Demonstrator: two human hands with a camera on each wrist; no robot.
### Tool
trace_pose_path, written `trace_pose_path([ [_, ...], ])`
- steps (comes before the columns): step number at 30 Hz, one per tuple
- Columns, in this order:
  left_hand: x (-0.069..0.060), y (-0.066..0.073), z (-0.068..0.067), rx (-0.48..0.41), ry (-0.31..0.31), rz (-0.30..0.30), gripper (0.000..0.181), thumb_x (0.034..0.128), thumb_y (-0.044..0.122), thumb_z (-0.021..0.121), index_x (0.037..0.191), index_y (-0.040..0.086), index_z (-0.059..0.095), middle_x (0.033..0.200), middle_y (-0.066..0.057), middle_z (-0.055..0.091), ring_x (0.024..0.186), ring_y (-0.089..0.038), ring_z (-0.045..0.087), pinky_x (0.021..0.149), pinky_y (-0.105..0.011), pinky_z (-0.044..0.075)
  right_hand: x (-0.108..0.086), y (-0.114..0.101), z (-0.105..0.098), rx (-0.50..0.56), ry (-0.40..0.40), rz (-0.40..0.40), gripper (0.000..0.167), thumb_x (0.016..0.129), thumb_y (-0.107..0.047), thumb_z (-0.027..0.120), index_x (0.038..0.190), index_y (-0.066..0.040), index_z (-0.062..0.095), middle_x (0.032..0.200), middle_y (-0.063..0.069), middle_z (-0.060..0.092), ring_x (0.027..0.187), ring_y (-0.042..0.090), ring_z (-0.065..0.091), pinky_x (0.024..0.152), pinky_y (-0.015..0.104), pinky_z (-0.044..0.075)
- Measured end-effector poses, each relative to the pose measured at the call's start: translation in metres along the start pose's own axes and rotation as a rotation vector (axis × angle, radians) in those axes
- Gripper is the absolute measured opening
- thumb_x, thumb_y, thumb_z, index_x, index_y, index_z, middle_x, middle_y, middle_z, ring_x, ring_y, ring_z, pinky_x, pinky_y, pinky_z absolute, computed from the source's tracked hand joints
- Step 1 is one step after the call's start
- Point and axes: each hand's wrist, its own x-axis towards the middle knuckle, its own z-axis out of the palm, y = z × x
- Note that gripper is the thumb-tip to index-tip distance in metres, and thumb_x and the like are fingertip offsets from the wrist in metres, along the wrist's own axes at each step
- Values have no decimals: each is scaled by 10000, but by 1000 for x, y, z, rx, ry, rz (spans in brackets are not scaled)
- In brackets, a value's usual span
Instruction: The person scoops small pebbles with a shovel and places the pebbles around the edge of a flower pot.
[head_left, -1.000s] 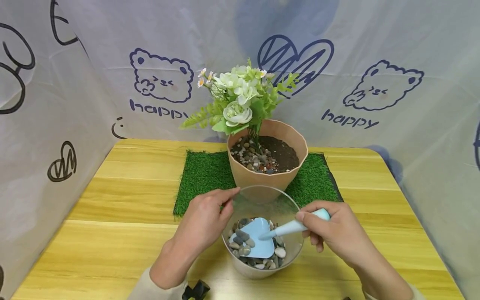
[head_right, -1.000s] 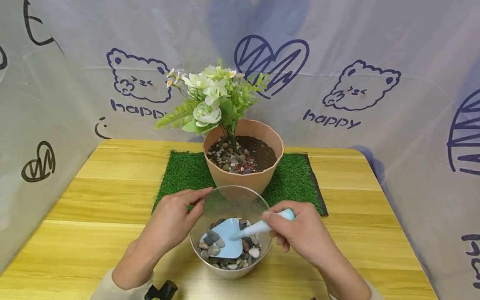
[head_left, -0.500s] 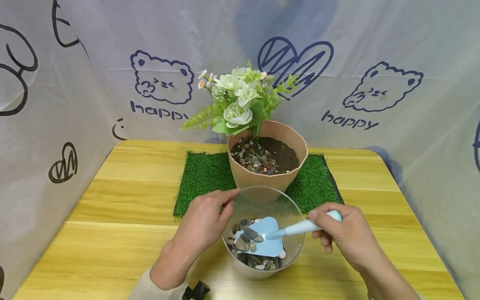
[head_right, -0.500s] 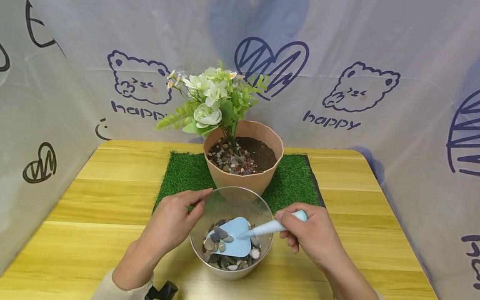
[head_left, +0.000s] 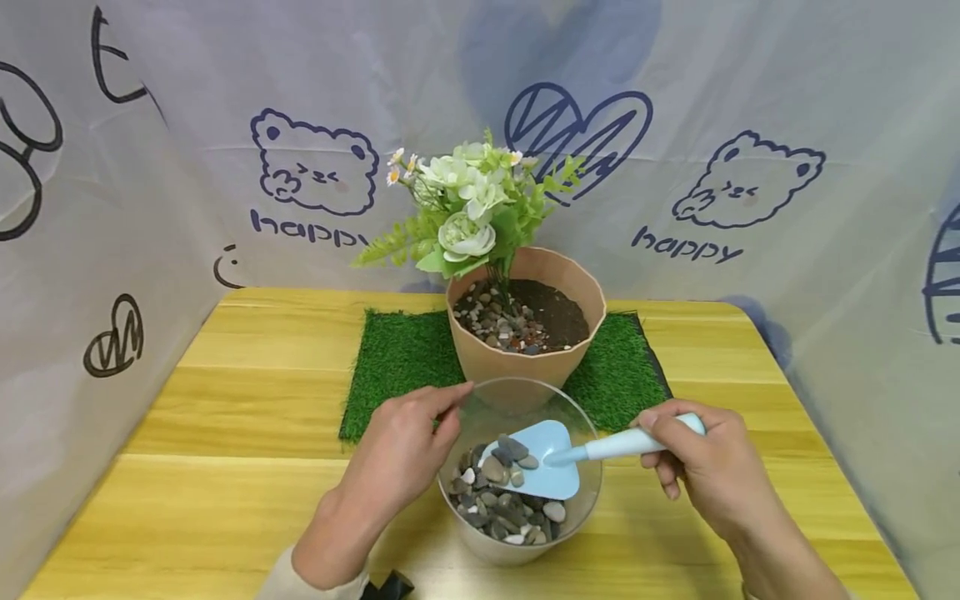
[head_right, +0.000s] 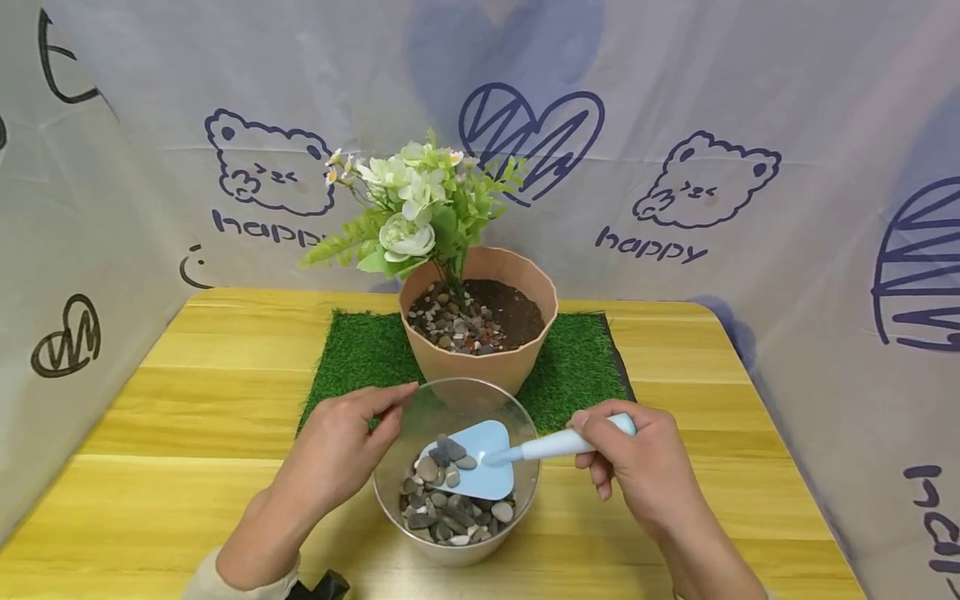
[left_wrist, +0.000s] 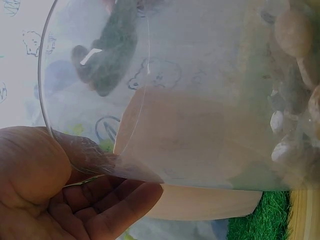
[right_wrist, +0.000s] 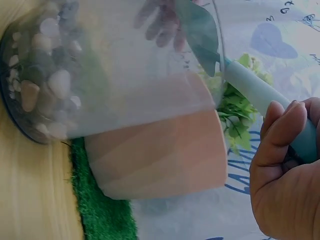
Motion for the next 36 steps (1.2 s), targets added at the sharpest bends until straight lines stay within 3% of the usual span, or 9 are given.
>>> trace_pose_path([
  [7, 0, -1, -1, -1, 6, -9, 358, 998, 102, 652, 1345, 144, 729, 1243, -80, 768, 499, -37, 393, 487, -222, 412, 11, -17, -9, 74, 25, -30, 228, 1046, -88, 636, 869, -66, 779, 620, 43, 672, 461, 78, 549, 407, 233, 482],
  [11, 0, -1, -2, -1, -2, -38, 356, 1010, 116, 644, 1356, 149, 722, 1287, -74, 753, 502, -43, 409, 498, -224, 427, 25, -26, -12, 114, 46, -22, 243, 1051, -124, 643, 862, -82, 790, 604, 30, 669, 458, 75, 538, 412, 223, 474],
  [20, 1, -1, 1, -17, 1, -13, 349, 1006, 108, 648, 1346, 125, 725, 1227, -86, 770, 492, -31, 398, 476, -219, 421, 65, -53, -25, 198, 112, -46, 192, 1031, -152, 677, 889, -72, 778, 618, 29, 684, 487, 76, 556, 425, 200, 475],
  [25, 1, -1, 2, -17, -10, -25, 353, 1005, 111, 647, 1350, 129, 723, 1210, -83, 773, 481, -27, 391, 472, -221, 417, 97, -59, -29, 163, 195, -32, 175, 1034, -181, 663, 965, -37, 736, 648, 28, 694, 523, 72, 566, 461, 199, 501],
  [30, 1, -1, 1, -15, -16, -46, 358, 1007, 119, 645, 1355, 153, 722, 1189, -60, 774, 494, -32, 402, 484, -225, 423, 127, -57, -21, 97, 281, -55, 188, 1022, -164, 636, 1034, 21, 665, 636, 21, 688, 523, 66, 576, 470, 197, 514],
  [36, 1, -1, 1, -25, -16, -48, 356, 1005, 117, 645, 1350, 152, 727, 1194, -55, 773, 489, -29, 401, 483, -229, 423, 146, -56, -6, 32, 329, -55, 220, 1007, -152, 622, 1073, 57, 646, 618, 8, 676, 512, 59, 591, 477, 207, 538],
])
